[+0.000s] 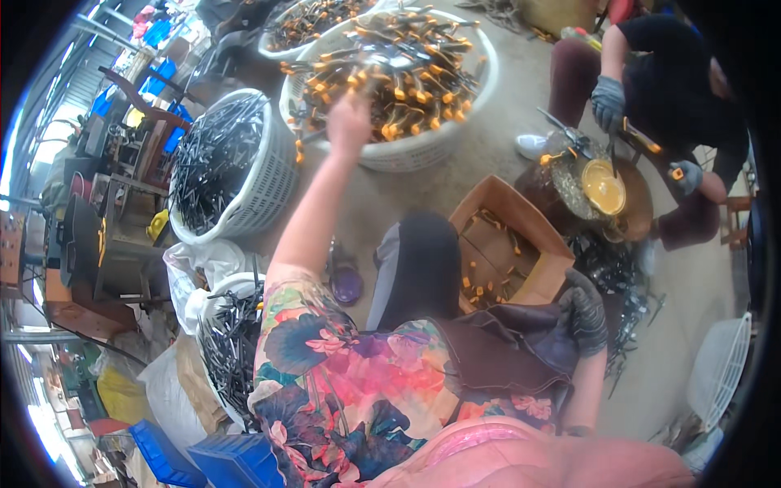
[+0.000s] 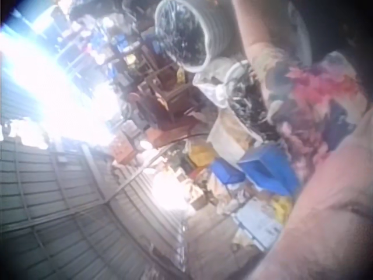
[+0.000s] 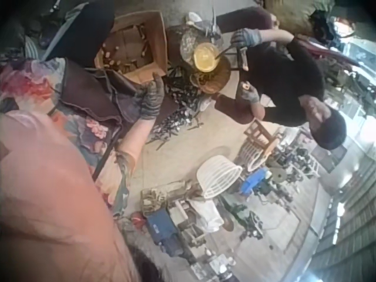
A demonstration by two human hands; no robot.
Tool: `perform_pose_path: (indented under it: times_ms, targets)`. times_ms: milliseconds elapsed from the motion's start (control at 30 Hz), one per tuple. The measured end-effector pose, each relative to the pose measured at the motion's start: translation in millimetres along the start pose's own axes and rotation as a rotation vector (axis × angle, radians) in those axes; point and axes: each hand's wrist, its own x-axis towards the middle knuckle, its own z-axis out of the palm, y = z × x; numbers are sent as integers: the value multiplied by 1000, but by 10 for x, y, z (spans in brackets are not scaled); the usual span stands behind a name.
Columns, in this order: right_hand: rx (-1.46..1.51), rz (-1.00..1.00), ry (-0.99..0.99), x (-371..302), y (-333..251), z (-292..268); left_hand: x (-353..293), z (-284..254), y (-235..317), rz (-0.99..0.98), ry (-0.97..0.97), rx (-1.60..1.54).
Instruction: The person assembles tools by taking handle grips from a box, fitting them onto metal handles, and placing the assembled tools into a basket.
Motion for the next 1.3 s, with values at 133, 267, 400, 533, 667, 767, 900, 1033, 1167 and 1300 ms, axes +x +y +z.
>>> perform_pose_path:
  times_ms: [133, 267, 400, 533, 667, 767, 900, 1033, 1167, 1300]
  targets:
    - [10, 30, 10, -16, -26, -15, 471, -63, -249, -192, -87, 122]
    - [-417, -157, 32, 238, -209, -246, 676, 196, 54, 339, 216, 468]
    - [-581, -518, 8, 577, -652, -115, 64, 297, 1421, 504, -221, 107]
    - [-9, -96, 229, 438, -492, -253, -886, 1492, 1148, 534, -878, 6]
    - [-97, -126, 227, 97, -585, -431, -2111, 2272, 722, 314, -1463, 294]
    - [-326, -295, 409, -33, -556, -337, -2857, 2453, 24, 326, -1586, 369]
    - [-224, -391, 405, -123, -425, -464, -3377, 2476, -119, -504, -1810, 497]
    - [-273, -468, 419, -152, -379, -491, -3628, 2515, -102, -567, -1701, 491]
    - [-307, -502, 447, -157, -382, -508, -3607, 2666, -86, -881, -1301, 313]
    - [-287, -561, 435, -138, -395, -433, -3629, 2615, -298, -950, -1185, 320]
